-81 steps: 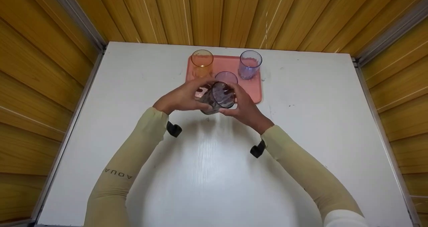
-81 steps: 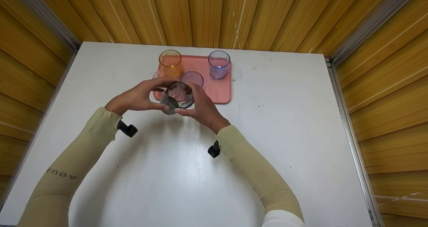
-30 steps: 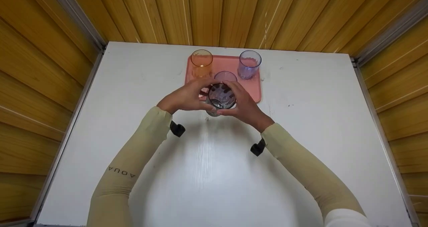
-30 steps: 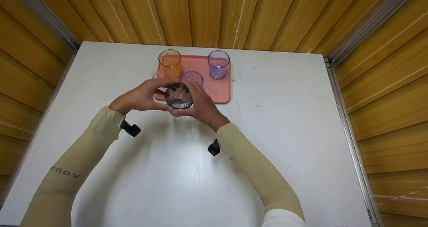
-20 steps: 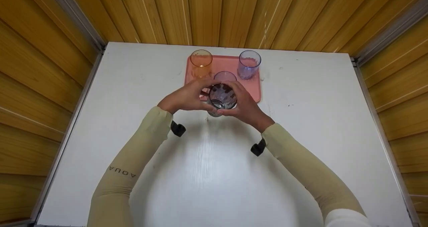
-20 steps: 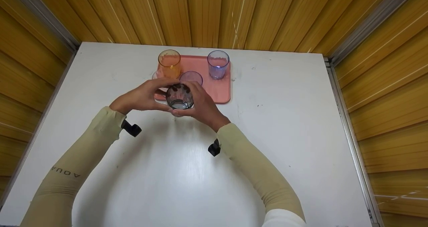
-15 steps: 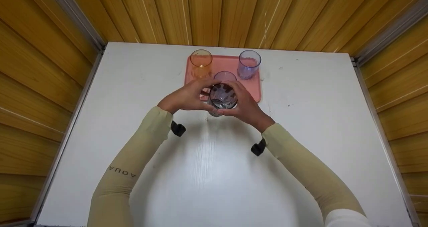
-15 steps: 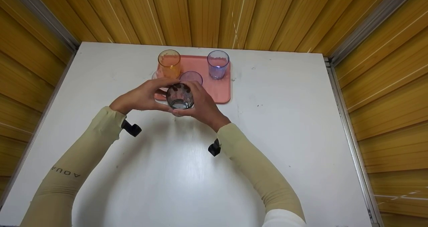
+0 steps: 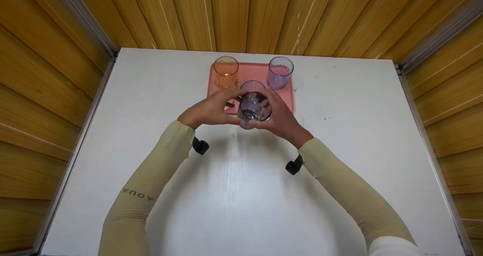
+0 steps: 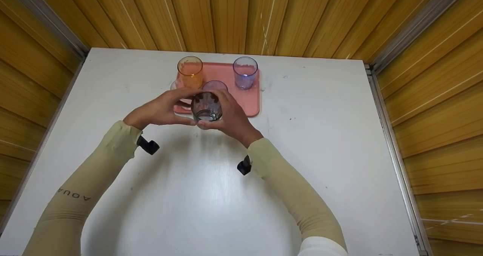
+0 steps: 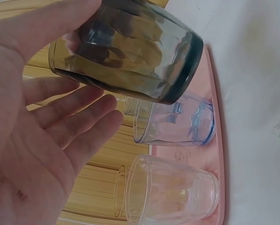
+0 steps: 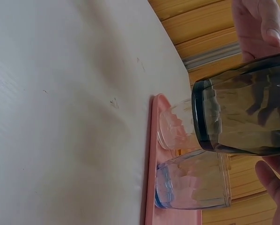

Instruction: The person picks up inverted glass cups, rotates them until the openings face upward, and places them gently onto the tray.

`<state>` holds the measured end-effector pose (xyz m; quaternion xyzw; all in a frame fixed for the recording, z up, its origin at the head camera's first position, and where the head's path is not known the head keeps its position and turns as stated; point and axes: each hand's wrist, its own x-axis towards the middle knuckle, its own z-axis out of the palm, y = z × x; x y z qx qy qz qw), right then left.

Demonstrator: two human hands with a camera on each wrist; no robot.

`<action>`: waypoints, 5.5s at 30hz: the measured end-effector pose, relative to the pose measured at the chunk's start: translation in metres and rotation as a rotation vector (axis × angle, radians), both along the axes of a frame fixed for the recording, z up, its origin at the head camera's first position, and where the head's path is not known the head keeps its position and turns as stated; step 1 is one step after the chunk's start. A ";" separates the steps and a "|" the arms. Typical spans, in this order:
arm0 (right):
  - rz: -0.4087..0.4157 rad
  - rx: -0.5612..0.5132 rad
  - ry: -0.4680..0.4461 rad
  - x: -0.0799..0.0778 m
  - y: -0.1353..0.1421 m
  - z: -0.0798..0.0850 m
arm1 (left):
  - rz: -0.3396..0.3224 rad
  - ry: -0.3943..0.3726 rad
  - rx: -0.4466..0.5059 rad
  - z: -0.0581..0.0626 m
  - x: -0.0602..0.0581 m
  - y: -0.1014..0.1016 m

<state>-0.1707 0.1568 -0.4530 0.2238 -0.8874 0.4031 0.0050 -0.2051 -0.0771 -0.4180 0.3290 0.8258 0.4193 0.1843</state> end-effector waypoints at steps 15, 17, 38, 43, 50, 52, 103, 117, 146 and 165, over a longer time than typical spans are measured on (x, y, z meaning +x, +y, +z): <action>-0.034 0.019 0.002 -0.001 0.010 0.000 | 0.044 -0.013 -0.069 0.000 0.002 -0.001; -0.042 0.020 -0.001 -0.001 0.011 0.000 | 0.047 -0.008 -0.074 0.001 0.002 -0.001; -0.047 0.001 -0.003 -0.005 0.026 -0.002 | 0.081 0.065 -0.108 -0.001 0.003 -0.003; -0.041 -0.014 0.008 -0.005 0.029 -0.003 | 0.080 0.061 -0.105 -0.003 0.004 -0.004; -0.047 -0.014 0.019 -0.005 0.033 -0.004 | 0.087 0.062 -0.126 -0.004 0.006 -0.006; -0.053 -0.011 0.018 -0.005 0.034 -0.004 | 0.084 0.069 -0.122 -0.005 0.005 -0.006; -0.249 0.047 -0.022 -0.018 0.048 -0.018 | 0.105 0.066 -0.221 -0.010 0.015 -0.001; -0.312 0.056 -0.064 -0.023 0.050 -0.024 | 0.084 0.091 -0.221 -0.011 0.017 -0.004; -0.386 0.075 -0.155 -0.034 0.051 -0.040 | 0.081 0.098 -0.254 -0.011 0.022 0.000; -0.394 0.056 -0.203 -0.040 0.051 -0.048 | 0.077 0.098 -0.233 -0.015 0.022 0.000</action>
